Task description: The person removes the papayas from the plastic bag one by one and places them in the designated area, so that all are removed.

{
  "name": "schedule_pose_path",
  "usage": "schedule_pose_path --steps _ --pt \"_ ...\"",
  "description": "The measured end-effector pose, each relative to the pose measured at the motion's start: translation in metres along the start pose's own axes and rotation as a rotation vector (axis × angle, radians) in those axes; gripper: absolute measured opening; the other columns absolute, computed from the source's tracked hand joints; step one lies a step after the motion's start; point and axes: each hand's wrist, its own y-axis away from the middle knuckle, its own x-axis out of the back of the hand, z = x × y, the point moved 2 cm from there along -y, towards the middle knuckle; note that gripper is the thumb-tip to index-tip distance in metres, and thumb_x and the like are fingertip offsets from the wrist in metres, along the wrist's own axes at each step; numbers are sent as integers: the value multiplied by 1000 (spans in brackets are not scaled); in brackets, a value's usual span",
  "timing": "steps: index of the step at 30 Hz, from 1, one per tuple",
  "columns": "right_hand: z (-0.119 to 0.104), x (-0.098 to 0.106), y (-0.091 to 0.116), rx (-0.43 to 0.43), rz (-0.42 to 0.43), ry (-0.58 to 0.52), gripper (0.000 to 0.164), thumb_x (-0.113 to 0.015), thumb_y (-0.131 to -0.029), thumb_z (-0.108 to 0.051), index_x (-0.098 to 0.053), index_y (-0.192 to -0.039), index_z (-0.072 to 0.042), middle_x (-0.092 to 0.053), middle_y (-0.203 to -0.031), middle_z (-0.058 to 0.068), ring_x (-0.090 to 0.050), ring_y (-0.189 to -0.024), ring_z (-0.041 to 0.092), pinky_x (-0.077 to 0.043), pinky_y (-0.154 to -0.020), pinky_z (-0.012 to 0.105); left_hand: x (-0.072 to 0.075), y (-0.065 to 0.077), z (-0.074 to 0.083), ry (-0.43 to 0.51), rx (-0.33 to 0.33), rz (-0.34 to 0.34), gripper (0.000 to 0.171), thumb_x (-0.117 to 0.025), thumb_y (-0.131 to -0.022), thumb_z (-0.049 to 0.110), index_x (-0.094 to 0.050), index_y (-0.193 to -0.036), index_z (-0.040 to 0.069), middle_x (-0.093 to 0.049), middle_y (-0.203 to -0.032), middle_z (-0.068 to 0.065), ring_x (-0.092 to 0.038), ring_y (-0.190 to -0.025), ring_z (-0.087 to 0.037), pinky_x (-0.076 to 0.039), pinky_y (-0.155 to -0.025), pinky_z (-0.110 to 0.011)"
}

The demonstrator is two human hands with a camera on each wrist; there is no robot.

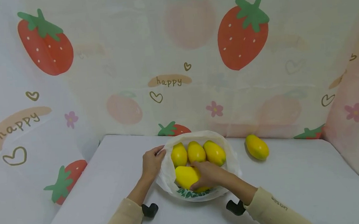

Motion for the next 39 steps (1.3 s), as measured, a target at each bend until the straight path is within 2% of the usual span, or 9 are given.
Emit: schedule_pose_path --steps 7,20,39 --pt "1 2 1 20 17 0 73 -83 -74 -40 -53 -132 -8 -64 -114 5 -54 -93 20 -50 -97 43 1 -1 7 6 2 -3 28 -64 -94 15 -69 -118 2 -71 -118 -14 -66 -112 -28 -54 -95 -41" --pt "3 -1 0 17 26 -8 73 -85 -72 -39 -53 -130 -9 -64 -114 4 -54 -94 20 -50 -97 43 1 -3 8 61 71 -26 30 -64 -94 19 -69 -119 4 -70 -120 -13 -67 -109 -26 -55 -94 -40" --pt "4 3 2 0 24 -43 81 -85 -71 -39 -49 -137 -7 -63 -121 6 -54 -98 21 -48 -102 46 0 -2 8 64 73 -8 28 -63 -94 16 -69 -118 2 -70 -119 -15 -68 -105 -27 -57 -91 -37"
